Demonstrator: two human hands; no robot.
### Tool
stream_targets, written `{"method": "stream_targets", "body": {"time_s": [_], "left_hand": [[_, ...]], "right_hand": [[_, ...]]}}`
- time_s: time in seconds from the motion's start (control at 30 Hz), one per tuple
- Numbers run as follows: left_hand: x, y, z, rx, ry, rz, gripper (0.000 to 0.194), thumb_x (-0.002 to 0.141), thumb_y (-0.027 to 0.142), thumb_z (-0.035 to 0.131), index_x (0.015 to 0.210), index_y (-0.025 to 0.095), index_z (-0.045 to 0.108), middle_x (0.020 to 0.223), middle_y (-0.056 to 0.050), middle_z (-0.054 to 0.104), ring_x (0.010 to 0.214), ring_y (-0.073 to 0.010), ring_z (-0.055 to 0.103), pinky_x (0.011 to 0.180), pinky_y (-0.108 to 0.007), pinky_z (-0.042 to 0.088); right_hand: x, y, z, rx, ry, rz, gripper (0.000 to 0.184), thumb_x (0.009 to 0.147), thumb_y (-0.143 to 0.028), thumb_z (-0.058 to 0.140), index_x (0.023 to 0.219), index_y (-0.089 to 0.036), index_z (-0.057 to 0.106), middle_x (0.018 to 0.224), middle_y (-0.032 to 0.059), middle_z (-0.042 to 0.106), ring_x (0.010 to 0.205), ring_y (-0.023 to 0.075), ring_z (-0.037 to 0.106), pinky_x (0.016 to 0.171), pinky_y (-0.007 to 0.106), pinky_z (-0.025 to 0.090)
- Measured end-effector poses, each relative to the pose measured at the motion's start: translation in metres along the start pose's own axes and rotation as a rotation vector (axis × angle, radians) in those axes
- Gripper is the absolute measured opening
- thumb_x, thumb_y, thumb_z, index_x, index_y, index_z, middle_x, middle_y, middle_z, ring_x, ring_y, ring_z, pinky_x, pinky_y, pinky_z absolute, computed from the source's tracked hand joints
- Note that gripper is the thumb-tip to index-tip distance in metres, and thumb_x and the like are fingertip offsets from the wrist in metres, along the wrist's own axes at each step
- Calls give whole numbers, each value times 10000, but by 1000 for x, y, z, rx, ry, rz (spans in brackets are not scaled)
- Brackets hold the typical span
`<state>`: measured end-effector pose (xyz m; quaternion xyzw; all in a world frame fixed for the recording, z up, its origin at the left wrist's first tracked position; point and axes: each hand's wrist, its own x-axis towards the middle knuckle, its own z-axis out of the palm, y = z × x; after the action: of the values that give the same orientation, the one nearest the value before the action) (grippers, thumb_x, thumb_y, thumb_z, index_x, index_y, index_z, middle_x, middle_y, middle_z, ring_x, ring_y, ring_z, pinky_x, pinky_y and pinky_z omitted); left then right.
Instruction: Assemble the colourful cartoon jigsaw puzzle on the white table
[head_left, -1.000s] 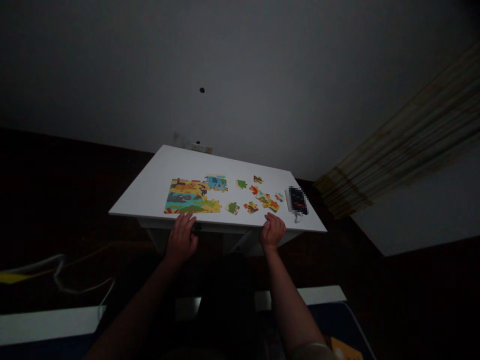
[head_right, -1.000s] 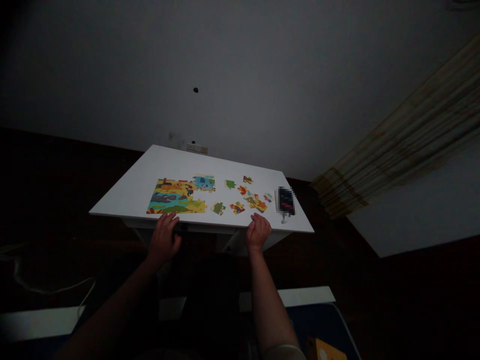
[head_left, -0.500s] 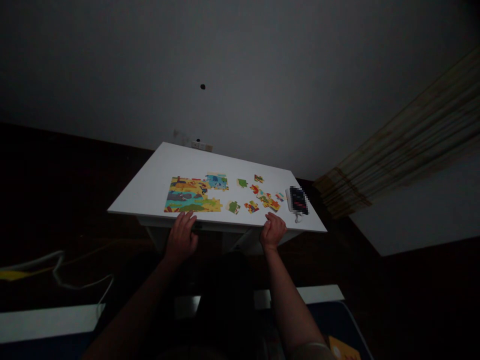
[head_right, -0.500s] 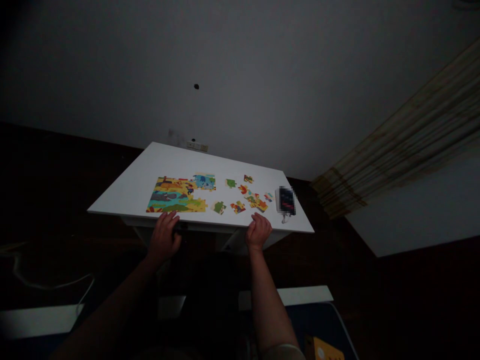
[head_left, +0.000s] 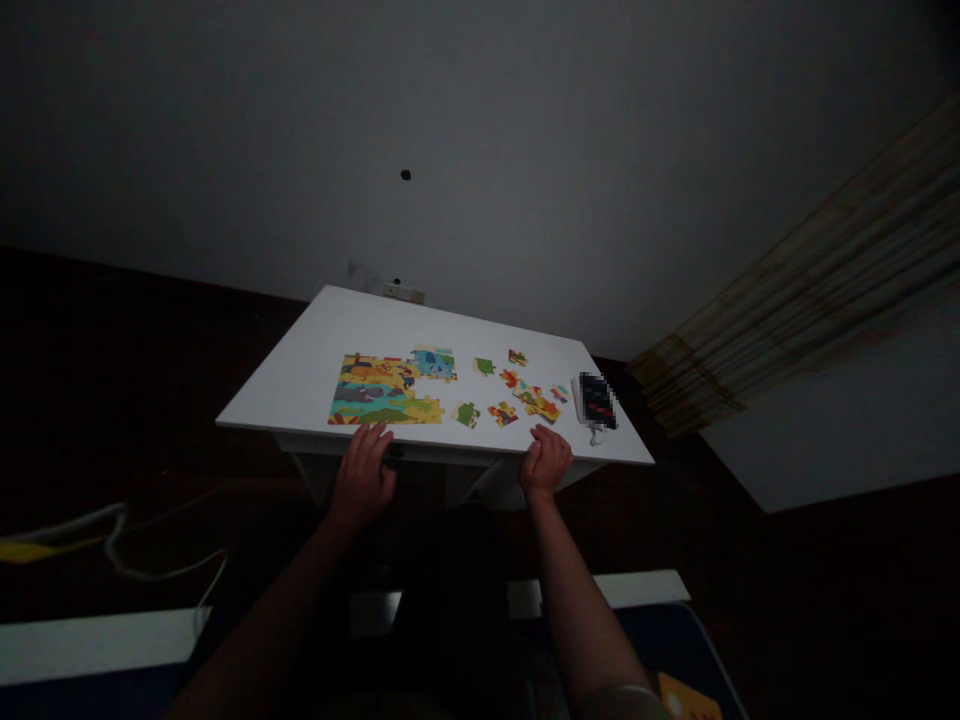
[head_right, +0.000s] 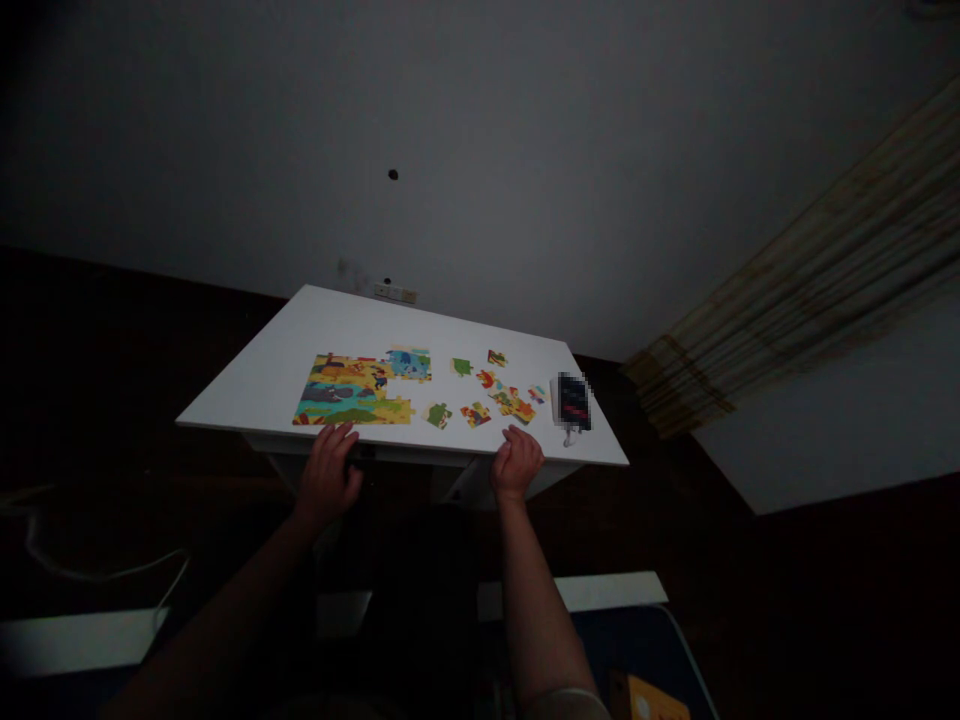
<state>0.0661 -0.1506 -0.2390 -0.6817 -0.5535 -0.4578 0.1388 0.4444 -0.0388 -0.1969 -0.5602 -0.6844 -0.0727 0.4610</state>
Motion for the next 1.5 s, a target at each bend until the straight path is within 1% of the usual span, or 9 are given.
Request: {"method": "stream_targets", "body": {"time_s": [0.23,0.43,0.67,0.77,0.9,1.03,1.2,1.33,1.5], "left_hand": [[1,0,-1,12,1,19,829,922,91,606,1726,205,437,1677,-203,623,1680,-443,474,1327,-725,484],[0,0,0,15,-7,0,848,912,96,595,1734,219,424,1692,-194,611,1686,-437,469,1335,-733,474],[-1,0,-1,-4,-27,-28,867,892,110,600,1737,227,442,1706,-180,609,1682,-438,474,1331,-744,469],[-1,2,-2,3,-41,-45,876,891,117,599,1743,235,426,1706,-178,605,1679,-444,476,1326,-757,470],[-1,2,-1,3,-38,-41,856,900,118,595,1734,224,432,1705,-184,605,1685,-441,470,1329,-747,472],[0,2,-2,-4,-33,-44,859,891,116,603,1729,225,454,1696,-176,623,1686,-435,470,1347,-746,454],[1,3,-4,9,-16,-17,835,900,99,597,1716,207,461,1694,-190,621,1693,-428,461,1342,-721,467],[1,3,-5,19,-30,-30,837,899,109,595,1716,222,455,1693,-181,622,1680,-434,480,1334,-726,471],[1,4,-6,23,-47,-30,840,902,104,595,1720,221,440,1687,-186,620,1673,-440,487,1322,-722,483]], "right_hand": [[1,-6,-3,-17,-6,19,436,1017,-293,462,1240,-346,834,1257,207,827,1252,480,718,1053,707,483],[2,-9,-4,-28,-30,46,441,1016,-320,436,1209,-351,832,1293,194,819,1276,476,704,1046,684,483],[5,-11,-6,15,-44,76,433,974,-282,482,1200,-342,846,1289,216,817,1276,508,701,1023,743,496],[5,-10,-5,11,-25,55,431,984,-287,478,1211,-346,839,1268,215,821,1256,506,711,1020,752,499],[3,-6,-3,-29,-13,7,417,1021,-299,456,1232,-362,810,1240,189,835,1241,474,725,1045,725,504],[3,-4,-1,-34,8,-15,406,1033,-316,436,1190,-338,809,1218,198,828,1213,464,723,1038,695,502],[3,-5,-1,-34,-2,0,394,1024,-317,433,1153,-328,805,1217,201,815,1211,459,707,1031,680,497],[3,-8,-2,-15,2,10,392,998,-293,462,1159,-326,818,1217,203,809,1210,468,701,1022,687,498],[3,-7,-2,-25,-5,15,394,1023,-319,443,1142,-352,817,1242,191,816,1212,463,707,1028,681,495]]}}
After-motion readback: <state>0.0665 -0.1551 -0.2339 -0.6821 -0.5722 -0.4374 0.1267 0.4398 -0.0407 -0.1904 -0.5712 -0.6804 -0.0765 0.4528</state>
